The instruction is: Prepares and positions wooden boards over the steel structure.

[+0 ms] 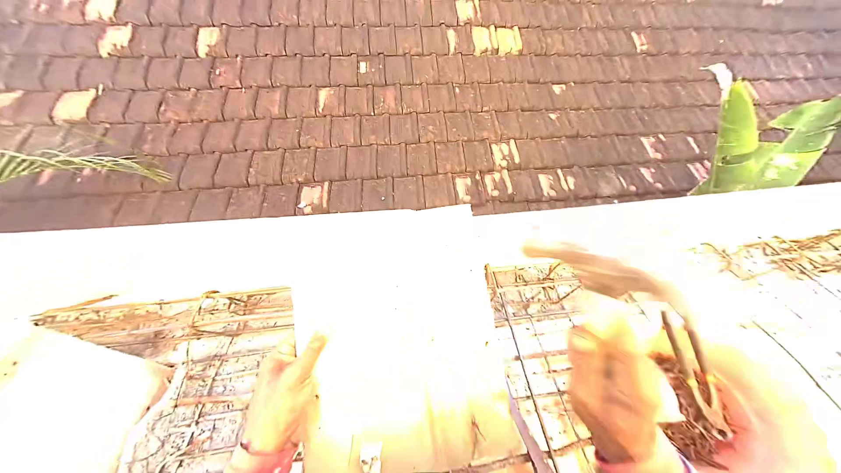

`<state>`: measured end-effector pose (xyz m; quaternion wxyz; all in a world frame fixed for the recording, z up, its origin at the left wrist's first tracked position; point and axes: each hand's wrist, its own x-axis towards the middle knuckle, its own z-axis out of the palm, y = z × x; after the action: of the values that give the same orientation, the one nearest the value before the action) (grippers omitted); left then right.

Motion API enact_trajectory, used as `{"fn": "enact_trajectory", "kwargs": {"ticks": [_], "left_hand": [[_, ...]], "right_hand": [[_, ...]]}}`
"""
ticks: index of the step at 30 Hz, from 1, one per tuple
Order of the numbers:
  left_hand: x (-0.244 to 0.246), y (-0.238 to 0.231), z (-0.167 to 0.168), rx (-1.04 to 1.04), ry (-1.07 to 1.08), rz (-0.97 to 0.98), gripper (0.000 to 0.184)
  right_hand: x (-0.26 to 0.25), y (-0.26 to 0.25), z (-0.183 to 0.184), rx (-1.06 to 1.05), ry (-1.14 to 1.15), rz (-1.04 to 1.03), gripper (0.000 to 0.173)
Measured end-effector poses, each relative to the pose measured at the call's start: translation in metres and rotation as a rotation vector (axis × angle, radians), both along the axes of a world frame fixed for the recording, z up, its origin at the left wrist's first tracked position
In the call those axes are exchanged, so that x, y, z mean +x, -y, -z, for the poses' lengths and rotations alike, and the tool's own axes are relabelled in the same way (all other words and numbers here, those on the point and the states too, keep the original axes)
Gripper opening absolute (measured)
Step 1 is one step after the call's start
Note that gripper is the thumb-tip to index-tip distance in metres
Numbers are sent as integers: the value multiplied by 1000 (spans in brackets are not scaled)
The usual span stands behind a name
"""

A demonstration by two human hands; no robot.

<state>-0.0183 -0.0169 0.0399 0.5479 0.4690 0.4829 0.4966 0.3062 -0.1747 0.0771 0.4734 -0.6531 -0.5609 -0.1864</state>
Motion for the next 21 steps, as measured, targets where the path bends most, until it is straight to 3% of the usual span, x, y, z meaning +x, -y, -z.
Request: {"fn": "enact_trajectory", "kwargs": {"ticks": [3,7,9,11,13,16,19,21], "left_hand": [[16,8,1,-10,-19,46,18],[2,2,19,-29,-61,-4,25],[1,1,18,-49,13,-2,21],[9,-1,10,-16,48,37,19],[19,6,9,1,-7,44,20],[4,-4,12,47,-49,-126,20],[-14,-6,14,-20,43,-362,25],[-24,-16,12,11,121,-433,28]], "right_hand": [[10,-13,21,-261,101,67,41],[0,2,13,5,-122,-26,46],[0,3,10,28,-78,-21,43],[8,-14,12,-167,112,29,37],[13,-20,22,-369,196,76,42],[8,-17,30,-282,6,-3,43],[-1,24,41,-285,-211,-80,42],[-5,31,43,-337,-195,-68,44]]}}
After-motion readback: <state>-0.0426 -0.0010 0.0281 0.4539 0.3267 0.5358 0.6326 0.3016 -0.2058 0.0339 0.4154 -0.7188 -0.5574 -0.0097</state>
